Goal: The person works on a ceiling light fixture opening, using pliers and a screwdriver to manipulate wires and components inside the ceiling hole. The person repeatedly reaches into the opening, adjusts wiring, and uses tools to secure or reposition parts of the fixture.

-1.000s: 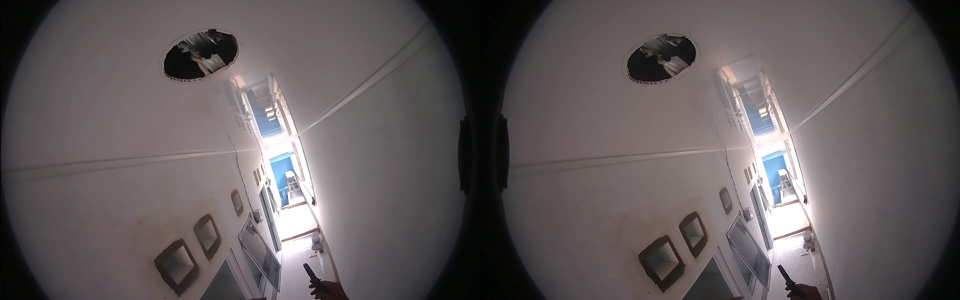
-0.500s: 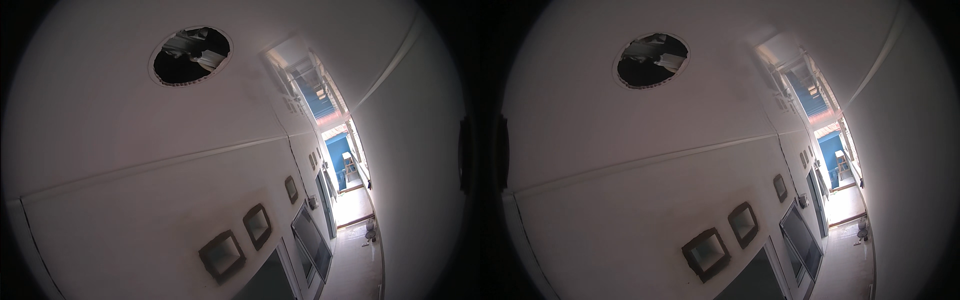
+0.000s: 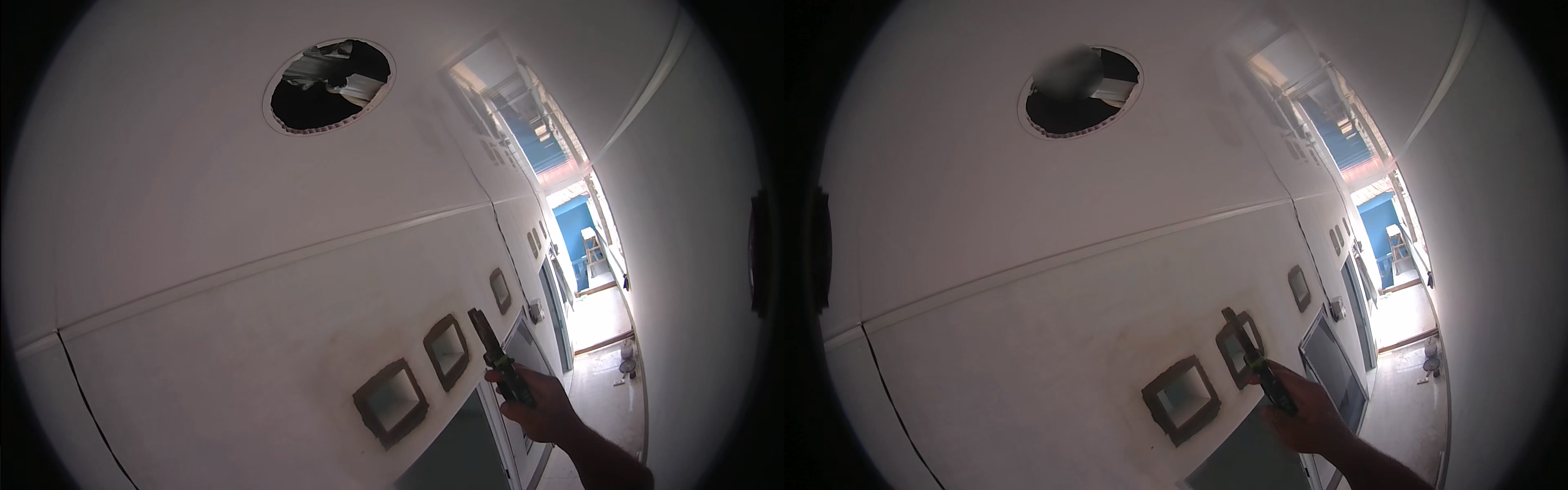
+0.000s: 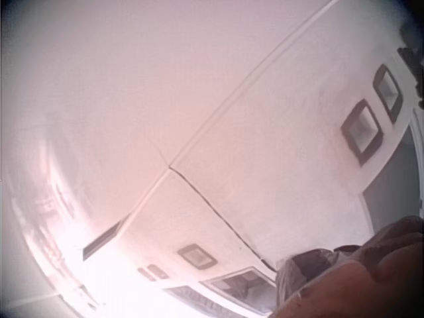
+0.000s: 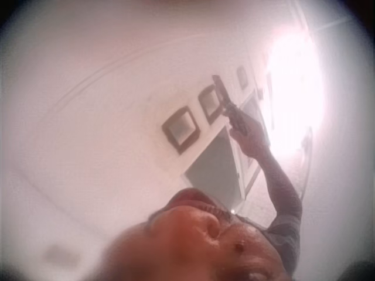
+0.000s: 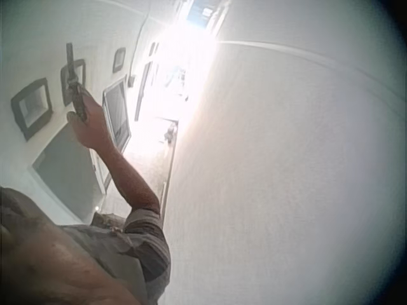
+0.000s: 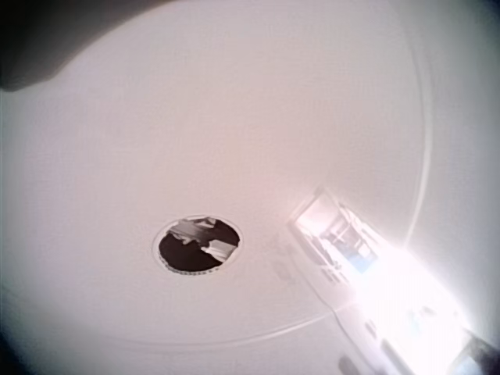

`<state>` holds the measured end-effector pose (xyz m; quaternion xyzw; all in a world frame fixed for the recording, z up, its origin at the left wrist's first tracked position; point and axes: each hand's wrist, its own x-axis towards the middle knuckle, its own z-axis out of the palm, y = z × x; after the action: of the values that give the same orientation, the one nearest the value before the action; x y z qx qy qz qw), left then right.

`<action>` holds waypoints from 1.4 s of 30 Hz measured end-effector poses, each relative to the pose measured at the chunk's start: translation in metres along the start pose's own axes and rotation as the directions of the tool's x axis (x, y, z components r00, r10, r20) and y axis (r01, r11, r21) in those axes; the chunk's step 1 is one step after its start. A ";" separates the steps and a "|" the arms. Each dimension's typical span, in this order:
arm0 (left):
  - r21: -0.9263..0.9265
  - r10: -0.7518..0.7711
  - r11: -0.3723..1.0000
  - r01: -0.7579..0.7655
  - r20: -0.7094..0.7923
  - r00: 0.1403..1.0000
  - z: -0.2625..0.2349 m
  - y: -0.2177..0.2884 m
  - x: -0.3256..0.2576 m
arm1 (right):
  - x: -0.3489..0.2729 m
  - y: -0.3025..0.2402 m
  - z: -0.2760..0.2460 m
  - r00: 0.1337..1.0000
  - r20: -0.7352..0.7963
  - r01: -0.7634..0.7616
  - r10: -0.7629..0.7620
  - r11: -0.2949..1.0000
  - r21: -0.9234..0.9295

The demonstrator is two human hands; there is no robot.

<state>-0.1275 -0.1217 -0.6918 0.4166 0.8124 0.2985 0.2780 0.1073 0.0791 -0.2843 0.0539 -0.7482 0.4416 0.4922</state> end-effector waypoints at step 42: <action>0.157 0.009 0.987 -0.016 0.041 0.999 -0.010 -0.024 -0.010 | 0.188 -0.231 0.014 0.812 -0.314 0.442 -0.492 0.870 -0.221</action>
<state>-0.1420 -0.1443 -0.7005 0.4483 0.8251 0.2266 0.2587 0.1212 -0.0041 0.0014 0.1203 -0.6371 0.2565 0.7169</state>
